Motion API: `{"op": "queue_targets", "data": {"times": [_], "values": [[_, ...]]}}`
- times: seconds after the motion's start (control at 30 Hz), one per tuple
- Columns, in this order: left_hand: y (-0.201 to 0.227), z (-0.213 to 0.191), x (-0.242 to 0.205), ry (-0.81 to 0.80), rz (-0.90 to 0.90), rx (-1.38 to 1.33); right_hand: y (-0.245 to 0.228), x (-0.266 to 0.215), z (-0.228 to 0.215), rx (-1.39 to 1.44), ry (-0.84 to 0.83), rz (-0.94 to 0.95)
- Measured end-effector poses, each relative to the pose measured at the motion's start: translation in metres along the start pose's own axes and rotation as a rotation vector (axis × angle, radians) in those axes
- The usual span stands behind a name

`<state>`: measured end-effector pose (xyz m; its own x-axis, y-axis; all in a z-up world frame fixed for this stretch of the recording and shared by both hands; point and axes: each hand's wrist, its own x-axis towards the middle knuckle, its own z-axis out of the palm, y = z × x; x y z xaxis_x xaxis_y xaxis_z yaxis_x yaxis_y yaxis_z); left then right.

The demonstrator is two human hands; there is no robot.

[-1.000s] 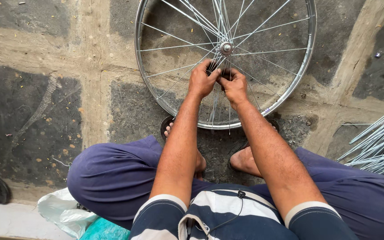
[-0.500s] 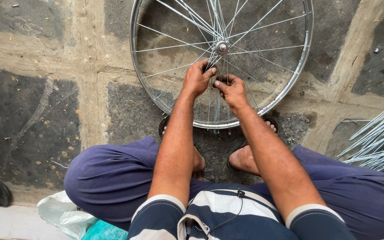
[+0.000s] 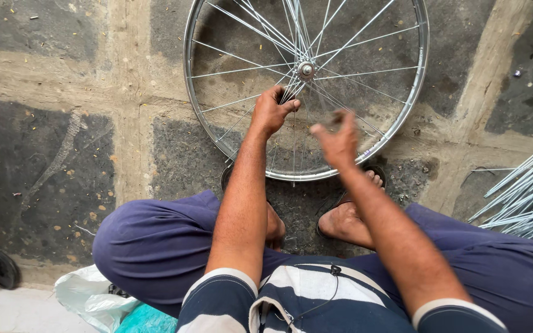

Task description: The person sits on the floor and laces a bicycle wheel by inserting spokes into the rim and hub, then tightening them with a spoke wrench. The person also handles a package of new spokes and a bundle of loose spokes.

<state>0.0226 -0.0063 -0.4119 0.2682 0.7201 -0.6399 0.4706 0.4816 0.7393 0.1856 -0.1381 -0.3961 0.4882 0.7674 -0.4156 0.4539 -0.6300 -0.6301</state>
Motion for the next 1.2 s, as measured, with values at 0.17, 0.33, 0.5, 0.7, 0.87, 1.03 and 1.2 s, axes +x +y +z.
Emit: {"op": "queue_targets", "data": {"times": [0.17, 0.33, 0.5, 0.7, 0.87, 1.03, 1.2], "values": [[-0.008, -0.006, 0.0, 0.126, 0.217, 0.068, 0.027, -0.045, 0.07, 0.75, -0.502, 0.151], [-0.015, -0.007, -0.02, 0.797, 0.611, 0.828, 0.05, -0.068, 0.077, 0.802, -0.554, 0.25], [-0.037, 0.039, -0.049, 0.251, -0.007, 0.381, 0.058, -0.072, 0.076, 0.92, -0.471, 0.213], [-0.081, 0.033, -0.034, -0.34, -0.079, -0.868, 0.086, -0.059, 0.087, 0.371, -0.477, -0.136], [-0.076, 0.016, -0.014, -0.373, 0.156, -0.01, 0.139, -0.059, 0.065, -0.094, -0.284, 0.089], [-0.054, 0.008, -0.018, -0.187, 0.444, 0.676, 0.175, -0.037, 0.023, -0.105, 0.034, 0.049], [-0.037, 0.018, -0.04, -0.005, 0.484, 0.715, 0.158, -0.026, -0.014, -0.061, 0.211, 0.206]]}}
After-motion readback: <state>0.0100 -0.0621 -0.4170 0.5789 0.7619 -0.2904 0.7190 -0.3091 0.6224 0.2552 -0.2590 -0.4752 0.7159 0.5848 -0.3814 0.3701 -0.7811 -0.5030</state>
